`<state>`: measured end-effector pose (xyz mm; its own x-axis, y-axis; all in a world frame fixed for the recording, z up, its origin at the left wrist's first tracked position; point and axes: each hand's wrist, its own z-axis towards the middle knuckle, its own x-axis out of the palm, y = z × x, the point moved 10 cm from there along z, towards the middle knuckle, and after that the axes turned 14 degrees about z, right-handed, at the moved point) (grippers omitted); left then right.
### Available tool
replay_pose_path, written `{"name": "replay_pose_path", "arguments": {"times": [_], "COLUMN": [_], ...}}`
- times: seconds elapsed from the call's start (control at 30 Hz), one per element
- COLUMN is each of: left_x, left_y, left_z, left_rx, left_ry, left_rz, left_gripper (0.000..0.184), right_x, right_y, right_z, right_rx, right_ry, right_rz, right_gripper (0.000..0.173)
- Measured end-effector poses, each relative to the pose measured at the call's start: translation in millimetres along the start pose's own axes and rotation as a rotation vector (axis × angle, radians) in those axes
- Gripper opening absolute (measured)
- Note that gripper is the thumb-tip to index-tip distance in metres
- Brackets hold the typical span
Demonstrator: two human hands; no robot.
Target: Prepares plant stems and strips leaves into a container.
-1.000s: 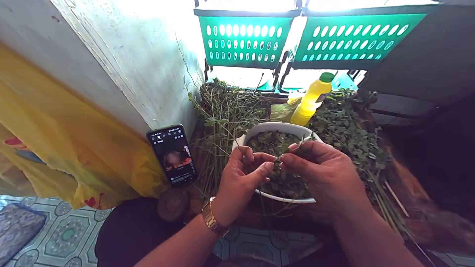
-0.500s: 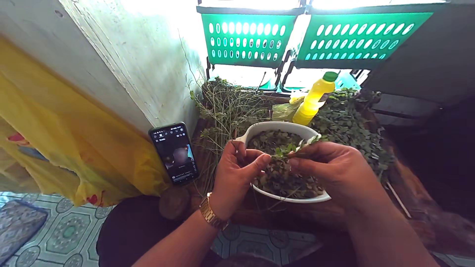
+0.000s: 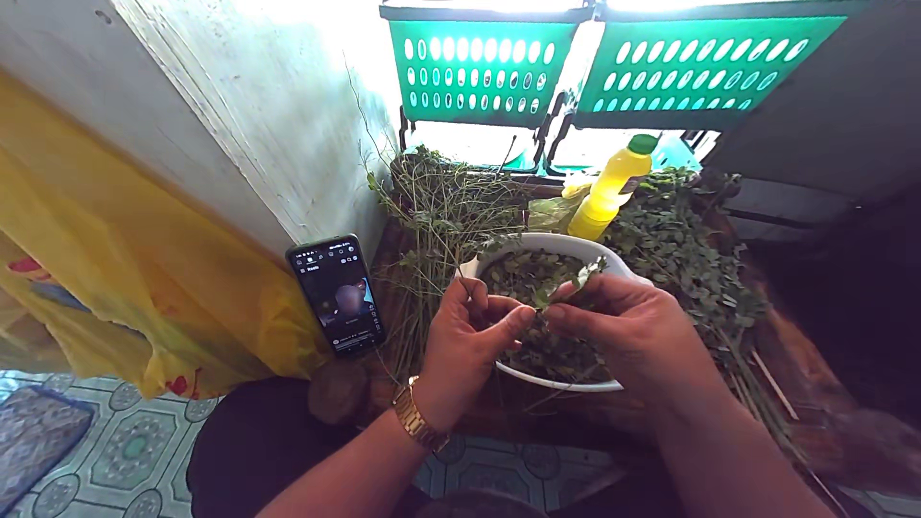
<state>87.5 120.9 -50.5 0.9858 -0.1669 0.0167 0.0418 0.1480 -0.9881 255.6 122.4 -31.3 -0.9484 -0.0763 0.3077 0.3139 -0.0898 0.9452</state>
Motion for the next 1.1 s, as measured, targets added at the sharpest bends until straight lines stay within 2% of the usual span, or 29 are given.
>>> {"name": "replay_pose_path", "arguments": {"times": [0.23,0.37,0.43,0.5,0.57,0.63,0.73,0.8,0.93,1.1], "left_x": [-17.2,-18.4,-10.7,-1.9,5.6,10.8,14.5,14.7,15.7,18.6], "left_y": [-7.3,-9.2,-8.9,-7.8,-5.6,-3.7,-4.4,-6.6,-9.2,-10.6], "left_z": [6.0,8.3,6.6,4.1,1.7,-0.1,-1.8,-1.9,-2.8,-3.7], "left_rx": [0.026,-0.033,-0.039,-0.049,-0.065,-0.081,-0.078,-0.045,0.049,0.099], "left_ry": [-0.047,0.01,0.076,0.132,0.173,0.208,0.248,0.257,0.264,0.274], "left_rz": [-0.018,0.045,0.052,0.056,0.052,0.068,0.11,0.164,0.313,0.378], "left_gripper": [0.027,0.028,0.029,0.029,0.03,0.031,0.031,0.031,0.029,0.028], "right_x": [-21.2,-34.0,-30.8,-12.2,9.8,21.5,27.5,29.0,32.1,32.3], "right_y": [23.9,40.6,52.6,60.9,56.0,45.2,41.5,44.0,44.5,42.7], "right_z": [2.6,3.0,-1.2,-7.7,-12.9,-16.7,-20.1,-23.0,-28.3,-30.0], "right_rx": [-0.055,-0.094,-0.272,-0.426,-0.418,-0.375,-0.417,-0.441,-0.488,-0.49], "right_ry": [-0.064,-0.062,-0.067,0.027,0.201,0.296,0.352,0.389,0.429,0.443], "right_rz": [-0.141,-0.566,-0.743,-0.728,-0.639,-0.659,-0.711,-0.753,-0.881,-0.942], "right_gripper": [0.015,0.02,0.022,0.022,0.026,0.03,0.012,0.007,0.01,0.012]}}
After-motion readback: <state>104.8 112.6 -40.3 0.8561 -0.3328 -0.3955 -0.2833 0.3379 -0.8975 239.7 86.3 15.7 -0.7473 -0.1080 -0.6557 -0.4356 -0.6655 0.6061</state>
